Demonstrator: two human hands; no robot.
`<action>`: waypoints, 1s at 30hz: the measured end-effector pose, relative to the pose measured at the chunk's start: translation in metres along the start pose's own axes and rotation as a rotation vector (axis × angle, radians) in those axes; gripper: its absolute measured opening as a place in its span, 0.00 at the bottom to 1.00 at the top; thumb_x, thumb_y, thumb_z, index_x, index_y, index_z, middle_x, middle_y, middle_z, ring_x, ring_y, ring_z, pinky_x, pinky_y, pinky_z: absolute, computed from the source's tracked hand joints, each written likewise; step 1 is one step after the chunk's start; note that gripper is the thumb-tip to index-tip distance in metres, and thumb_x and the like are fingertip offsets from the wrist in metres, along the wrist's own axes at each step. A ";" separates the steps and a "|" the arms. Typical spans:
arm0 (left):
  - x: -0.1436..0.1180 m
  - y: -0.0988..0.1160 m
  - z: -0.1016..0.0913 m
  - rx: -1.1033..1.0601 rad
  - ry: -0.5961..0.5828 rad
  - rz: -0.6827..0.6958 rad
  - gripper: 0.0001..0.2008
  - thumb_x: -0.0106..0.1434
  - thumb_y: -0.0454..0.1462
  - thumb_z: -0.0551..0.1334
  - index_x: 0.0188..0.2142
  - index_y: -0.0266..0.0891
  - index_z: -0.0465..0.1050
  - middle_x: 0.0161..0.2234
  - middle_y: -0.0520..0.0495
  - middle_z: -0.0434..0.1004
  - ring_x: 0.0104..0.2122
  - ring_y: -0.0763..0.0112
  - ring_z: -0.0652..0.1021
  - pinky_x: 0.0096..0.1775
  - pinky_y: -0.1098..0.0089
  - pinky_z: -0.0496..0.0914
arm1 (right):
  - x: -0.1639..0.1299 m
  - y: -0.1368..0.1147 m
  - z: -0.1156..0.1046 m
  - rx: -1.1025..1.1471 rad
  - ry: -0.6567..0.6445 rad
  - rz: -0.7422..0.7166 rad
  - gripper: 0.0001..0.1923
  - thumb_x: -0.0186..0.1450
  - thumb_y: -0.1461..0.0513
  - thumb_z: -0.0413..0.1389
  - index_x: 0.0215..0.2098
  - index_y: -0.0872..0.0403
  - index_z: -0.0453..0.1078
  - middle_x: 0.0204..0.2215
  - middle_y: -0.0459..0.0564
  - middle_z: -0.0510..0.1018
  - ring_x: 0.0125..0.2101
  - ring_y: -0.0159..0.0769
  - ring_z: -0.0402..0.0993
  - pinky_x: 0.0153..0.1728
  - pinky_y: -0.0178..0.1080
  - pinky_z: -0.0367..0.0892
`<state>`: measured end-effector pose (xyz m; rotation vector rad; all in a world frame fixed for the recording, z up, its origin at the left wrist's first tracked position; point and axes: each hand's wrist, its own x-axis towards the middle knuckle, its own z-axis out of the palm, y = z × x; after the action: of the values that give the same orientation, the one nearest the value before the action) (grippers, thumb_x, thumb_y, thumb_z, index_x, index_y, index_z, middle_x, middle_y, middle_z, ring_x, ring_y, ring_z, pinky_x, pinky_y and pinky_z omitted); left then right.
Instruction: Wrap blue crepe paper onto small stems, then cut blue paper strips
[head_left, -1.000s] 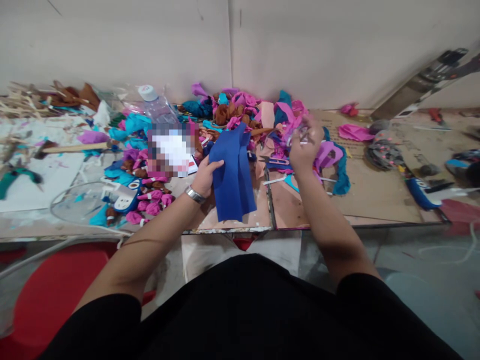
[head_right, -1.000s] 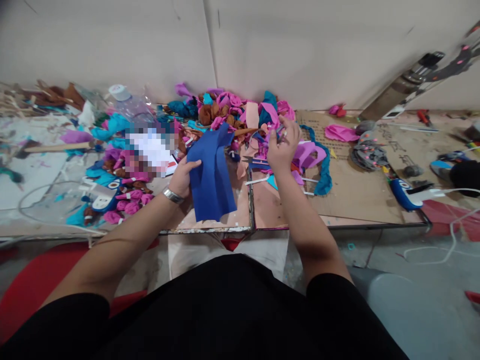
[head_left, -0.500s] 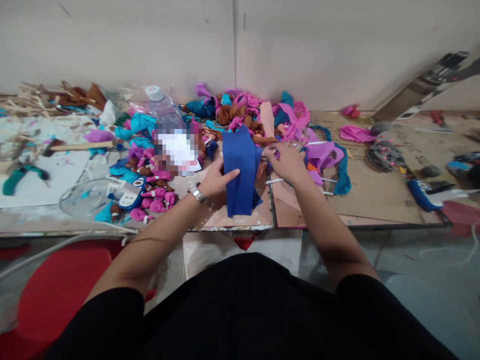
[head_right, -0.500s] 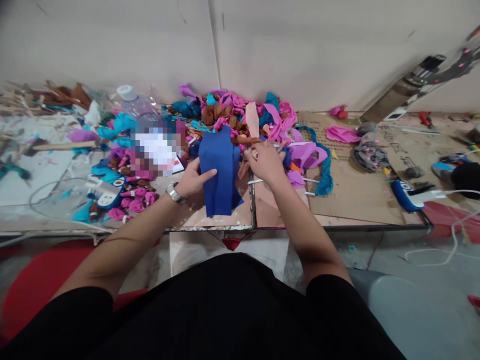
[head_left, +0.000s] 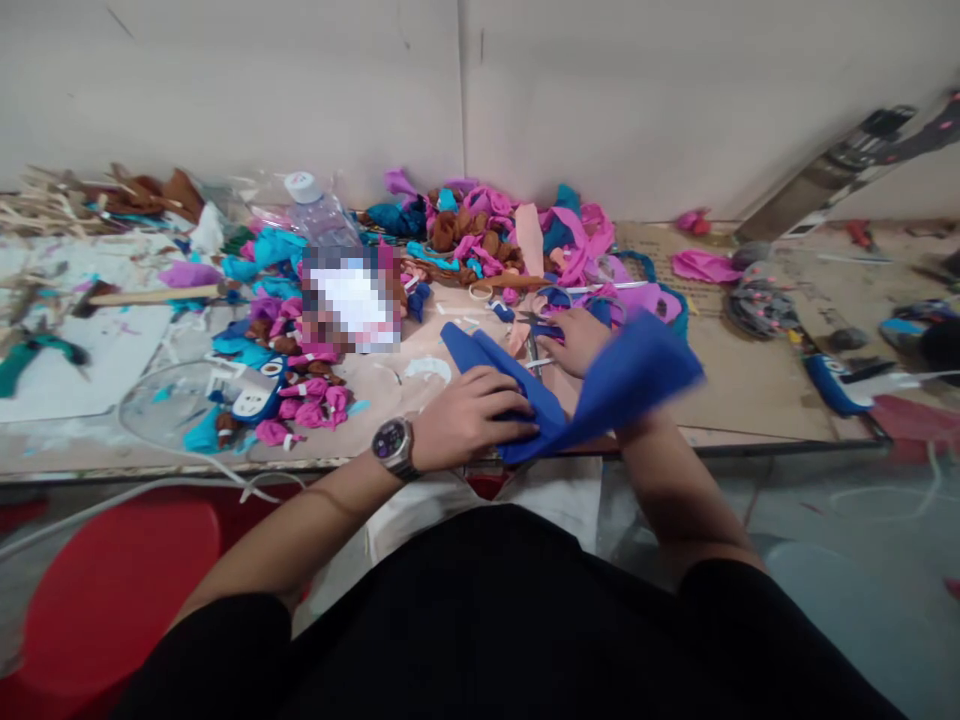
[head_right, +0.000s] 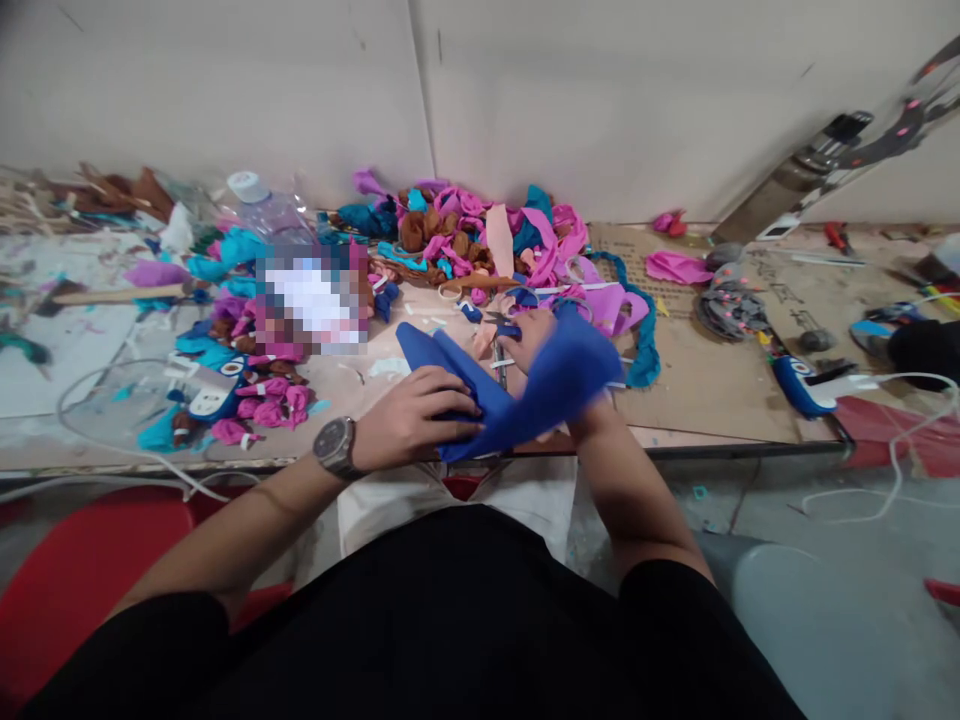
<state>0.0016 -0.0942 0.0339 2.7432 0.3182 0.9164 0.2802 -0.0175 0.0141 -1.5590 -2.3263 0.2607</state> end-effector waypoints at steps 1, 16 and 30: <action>-0.004 0.001 0.004 0.017 0.022 -0.006 0.13 0.72 0.37 0.62 0.53 0.49 0.81 0.51 0.43 0.84 0.58 0.57 0.77 0.62 0.49 0.70 | -0.001 -0.006 0.001 0.015 -0.007 -0.027 0.20 0.74 0.52 0.55 0.54 0.56 0.77 0.51 0.64 0.82 0.54 0.55 0.76 0.58 0.54 0.69; -0.054 -0.010 -0.006 0.113 0.219 -0.285 0.03 0.66 0.39 0.71 0.39 0.52 0.86 0.57 0.48 0.81 0.69 0.54 0.68 0.72 0.41 0.57 | -0.027 -0.068 0.036 1.209 -0.098 0.268 0.22 0.63 0.43 0.65 0.37 0.52 0.70 0.27 0.40 0.73 0.26 0.30 0.67 0.29 0.33 0.63; -0.083 -0.029 -0.026 0.085 -0.017 -0.450 0.29 0.65 0.23 0.54 0.57 0.49 0.80 0.62 0.47 0.77 0.66 0.58 0.72 0.67 0.45 0.70 | -0.031 -0.043 0.037 0.957 -0.012 0.406 0.15 0.65 0.52 0.63 0.42 0.51 0.68 0.19 0.37 0.70 0.13 0.30 0.69 0.12 0.32 0.58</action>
<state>-0.0825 -0.0854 -0.0008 2.5809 0.9424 0.7686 0.2400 -0.0615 -0.0112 -1.4307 -1.4400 1.2504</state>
